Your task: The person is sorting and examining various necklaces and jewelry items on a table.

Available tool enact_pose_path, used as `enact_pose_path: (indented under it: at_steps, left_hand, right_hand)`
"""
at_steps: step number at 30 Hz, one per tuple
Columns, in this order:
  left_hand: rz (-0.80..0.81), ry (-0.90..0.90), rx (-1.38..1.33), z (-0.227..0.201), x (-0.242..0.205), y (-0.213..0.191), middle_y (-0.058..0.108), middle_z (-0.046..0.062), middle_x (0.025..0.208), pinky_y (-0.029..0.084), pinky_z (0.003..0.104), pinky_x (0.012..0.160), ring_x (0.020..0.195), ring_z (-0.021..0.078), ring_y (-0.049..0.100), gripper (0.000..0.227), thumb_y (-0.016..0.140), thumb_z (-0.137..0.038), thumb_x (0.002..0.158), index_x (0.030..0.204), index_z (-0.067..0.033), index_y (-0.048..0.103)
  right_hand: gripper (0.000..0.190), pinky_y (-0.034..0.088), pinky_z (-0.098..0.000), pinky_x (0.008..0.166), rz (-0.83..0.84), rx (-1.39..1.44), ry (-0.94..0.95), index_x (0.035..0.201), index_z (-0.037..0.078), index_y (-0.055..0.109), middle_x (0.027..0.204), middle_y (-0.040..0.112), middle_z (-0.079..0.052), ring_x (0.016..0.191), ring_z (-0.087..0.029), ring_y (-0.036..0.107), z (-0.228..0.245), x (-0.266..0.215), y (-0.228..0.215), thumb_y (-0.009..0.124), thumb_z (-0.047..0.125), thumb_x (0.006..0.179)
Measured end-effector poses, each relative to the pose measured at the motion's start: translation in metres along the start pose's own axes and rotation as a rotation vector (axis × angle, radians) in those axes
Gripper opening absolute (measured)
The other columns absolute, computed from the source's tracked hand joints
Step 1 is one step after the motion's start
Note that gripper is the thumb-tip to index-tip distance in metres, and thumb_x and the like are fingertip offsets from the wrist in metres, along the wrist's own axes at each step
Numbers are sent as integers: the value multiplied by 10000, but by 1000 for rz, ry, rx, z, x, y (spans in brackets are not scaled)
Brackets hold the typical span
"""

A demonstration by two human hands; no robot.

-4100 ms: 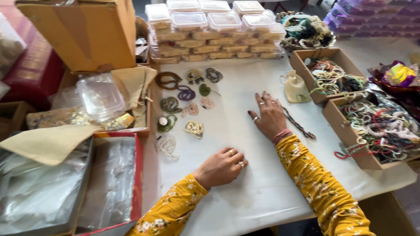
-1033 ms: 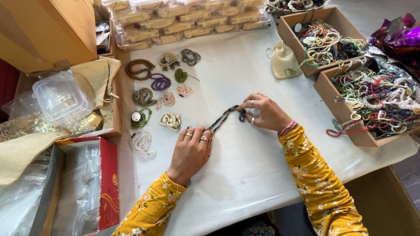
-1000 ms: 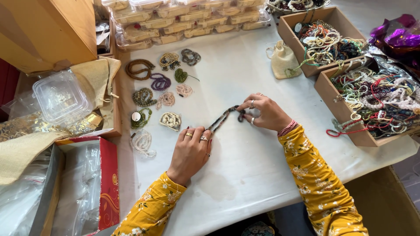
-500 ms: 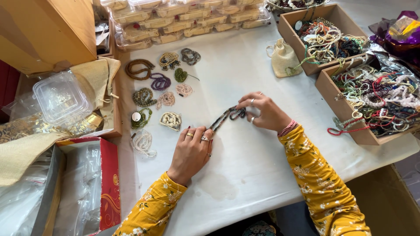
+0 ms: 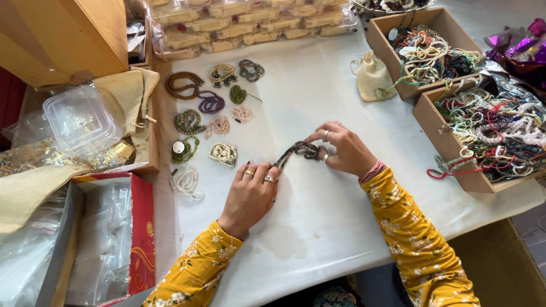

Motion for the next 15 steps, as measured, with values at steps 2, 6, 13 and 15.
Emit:
enact_pose_path:
  at_steps: [2,6,13,15]
  left_hand:
    - [-11,12,6,0,-1,0,663,124,1150,469,452,1014,1052,300,642,266,617,-155,922,1154,-33,661]
    - [11,29,18,-1,-1,3,661,119,1143,468,463,1014,1059,297,645,259,616,-156,933,1153,-27,664]
    - [14,101,-11,-7,-1,2,673,109,1113,471,465,1019,1025,267,655,248,624,-144,940,1147,-24,691]
    - [8,124,-20,-9,-1,1,680,104,1111,473,462,1016,1009,255,658,230,628,-142,956,1142,-25,696]
  right_hand:
    - [395,542,-392,906,69,19,-247,1066,90,750,1052,682,-88,1019,-298,635,19,0,-1,695,-38,696]
    - [442,524,-391,960,200,55,-205,1086,145,779,1086,680,-72,1068,-283,605,16,-1,9,712,-24,683]
    - [261,554,-373,813,97,13,-188,1028,125,739,942,689,-60,895,-255,662,13,-3,16,820,92,782]
    - [266,550,-378,785,82,-7,-181,1026,112,726,927,687,-67,867,-262,658,18,-1,12,833,105,783]
Point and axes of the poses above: each hand's wrist, its own x-axis towards the middle knuckle, its own y-axis out of the palm, z = x × y, the point moved 7 cm from there along x, towards the middle knuckle
